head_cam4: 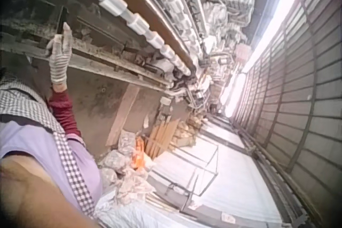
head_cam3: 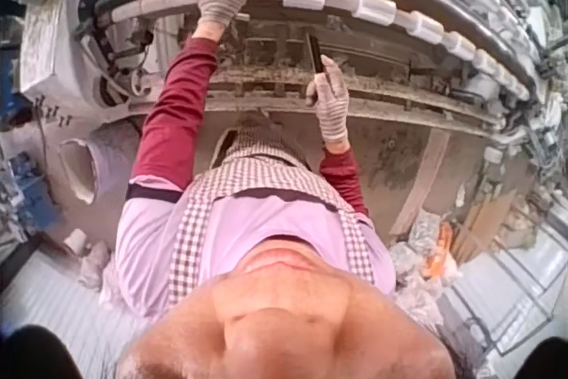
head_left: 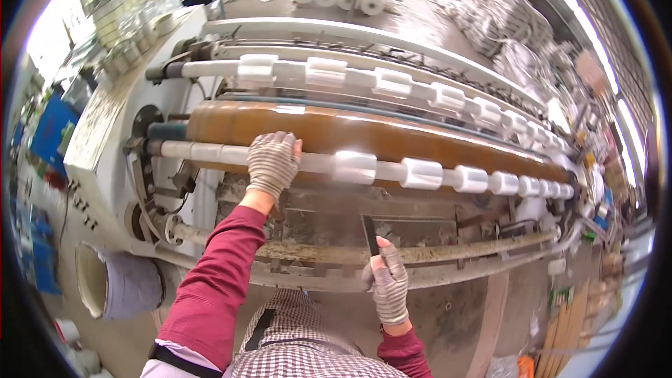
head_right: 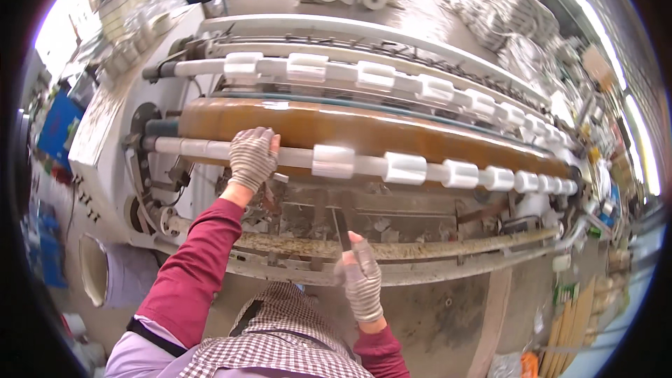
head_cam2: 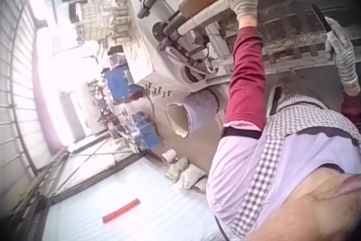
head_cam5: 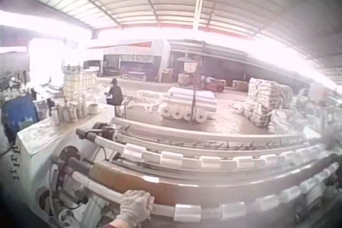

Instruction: Operating a machine to wrap plastic cores with film, including loading cores, applying adhesive, and organizing finished rollers.

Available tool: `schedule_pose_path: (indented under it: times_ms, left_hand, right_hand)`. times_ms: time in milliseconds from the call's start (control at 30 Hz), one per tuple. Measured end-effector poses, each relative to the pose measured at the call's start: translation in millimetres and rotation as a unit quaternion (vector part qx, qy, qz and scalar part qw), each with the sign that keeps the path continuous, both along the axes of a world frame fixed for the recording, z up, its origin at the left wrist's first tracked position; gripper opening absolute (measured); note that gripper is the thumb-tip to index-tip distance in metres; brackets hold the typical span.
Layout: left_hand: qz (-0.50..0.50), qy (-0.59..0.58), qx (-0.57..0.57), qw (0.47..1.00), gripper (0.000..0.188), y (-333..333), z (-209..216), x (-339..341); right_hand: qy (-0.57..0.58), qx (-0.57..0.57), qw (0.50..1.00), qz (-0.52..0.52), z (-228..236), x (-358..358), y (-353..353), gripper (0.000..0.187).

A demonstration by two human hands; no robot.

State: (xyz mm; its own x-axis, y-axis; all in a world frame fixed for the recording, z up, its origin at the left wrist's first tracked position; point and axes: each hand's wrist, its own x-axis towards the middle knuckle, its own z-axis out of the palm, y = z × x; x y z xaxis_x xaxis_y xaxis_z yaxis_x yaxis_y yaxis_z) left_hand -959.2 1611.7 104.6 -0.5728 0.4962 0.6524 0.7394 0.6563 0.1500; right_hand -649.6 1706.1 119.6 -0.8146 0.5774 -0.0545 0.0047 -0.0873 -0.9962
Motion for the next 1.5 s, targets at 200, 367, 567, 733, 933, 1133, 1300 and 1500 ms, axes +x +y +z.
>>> schedule_pose_path:
  times_ms: [200,367,567,733,933,1133,1300,1500]
  left_hand:
    - [0.005,-0.001,0.013,1.0,0.018,-13,-4,-4]
    - [0.0,-0.035,0.016,0.999,0.017,-14,-4,-2]
    - [-0.033,-0.07,0.077,0.994,0.015,-19,-3,-7]
    - [-0.048,-0.111,0.077,0.99,0.017,-23,1,-7]
    - [-0.075,-0.158,0.088,0.981,0.021,-34,4,-15]
    - [-0.175,-0.379,0.286,0.862,0.023,-75,25,-79]
    - [-0.129,-0.463,0.423,0.768,0.041,-89,34,-212]
    - [-0.25,-0.539,0.35,0.724,0.05,-39,17,-315]
  right_hand:
    - [0.028,0.093,0.995,-0.003,39,-50,24,0.047]
    - [0.052,0.273,0.961,-0.007,82,-108,68,0.04]
    - [0.106,0.421,0.895,0.106,147,-212,79,0.047]
    - [0.11,0.732,0.646,0.188,187,-297,64,0.05]
    - [0.036,0.796,0.532,0.288,178,-365,41,0.044]
    - [0.146,0.801,0.475,0.334,151,-400,66,0.071]
    - [0.122,0.836,0.436,0.308,141,-431,74,0.067]
    - [0.272,0.803,0.456,0.271,105,-532,5,0.059]
